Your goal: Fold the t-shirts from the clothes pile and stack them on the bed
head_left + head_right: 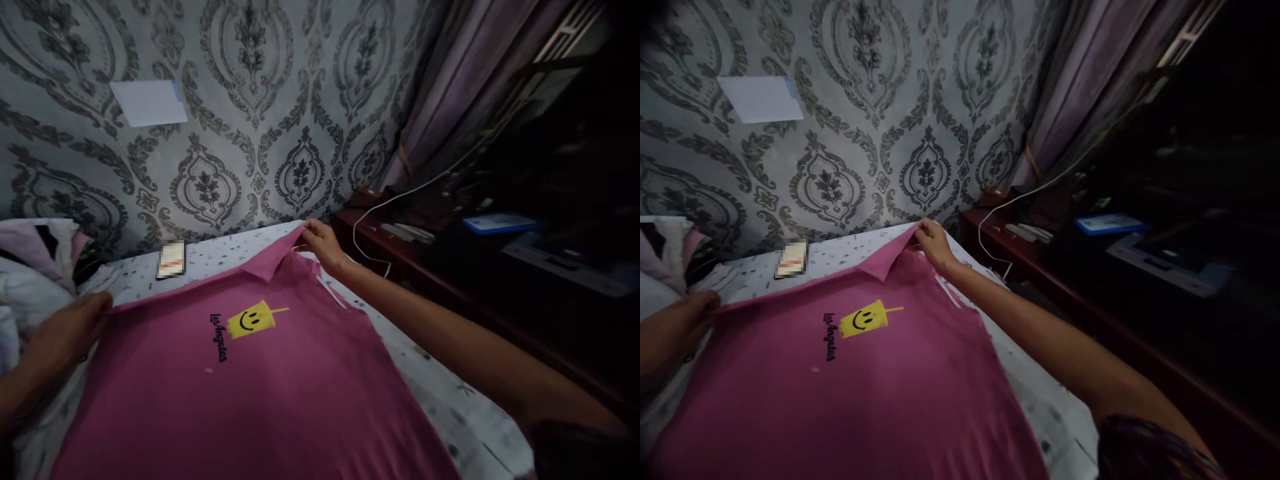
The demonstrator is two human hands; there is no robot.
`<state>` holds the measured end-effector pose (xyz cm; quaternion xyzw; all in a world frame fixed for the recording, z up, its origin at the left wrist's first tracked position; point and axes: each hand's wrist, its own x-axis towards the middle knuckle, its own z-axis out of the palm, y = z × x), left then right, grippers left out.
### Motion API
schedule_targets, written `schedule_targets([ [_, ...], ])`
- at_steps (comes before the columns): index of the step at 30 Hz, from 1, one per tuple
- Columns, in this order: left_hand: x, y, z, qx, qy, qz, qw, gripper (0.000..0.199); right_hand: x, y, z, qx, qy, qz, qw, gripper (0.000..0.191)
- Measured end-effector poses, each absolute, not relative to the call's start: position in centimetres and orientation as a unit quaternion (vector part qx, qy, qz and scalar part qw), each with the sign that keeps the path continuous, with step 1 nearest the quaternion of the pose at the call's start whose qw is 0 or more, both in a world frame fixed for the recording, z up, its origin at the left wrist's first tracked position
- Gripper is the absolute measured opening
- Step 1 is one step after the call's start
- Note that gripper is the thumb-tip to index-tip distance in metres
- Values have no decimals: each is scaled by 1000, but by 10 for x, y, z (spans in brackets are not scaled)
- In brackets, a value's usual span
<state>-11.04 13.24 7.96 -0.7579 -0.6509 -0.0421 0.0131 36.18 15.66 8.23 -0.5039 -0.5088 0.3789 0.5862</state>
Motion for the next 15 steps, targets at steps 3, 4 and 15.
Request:
schedule_targets([
  [3, -118, 125, 64, -788, -614, -26, 25, 29, 364, 108, 59, -494, -461, 430, 599, 14],
  [4, -121, 125, 57, -795, -606, -24, 32, 30, 363, 94, 51, -494, -443, 451, 597, 17],
  [15, -161, 132, 27, -800, -598, -28, 36, 26, 354, 27, 44, -428, -381, 522, 632, 24],
])
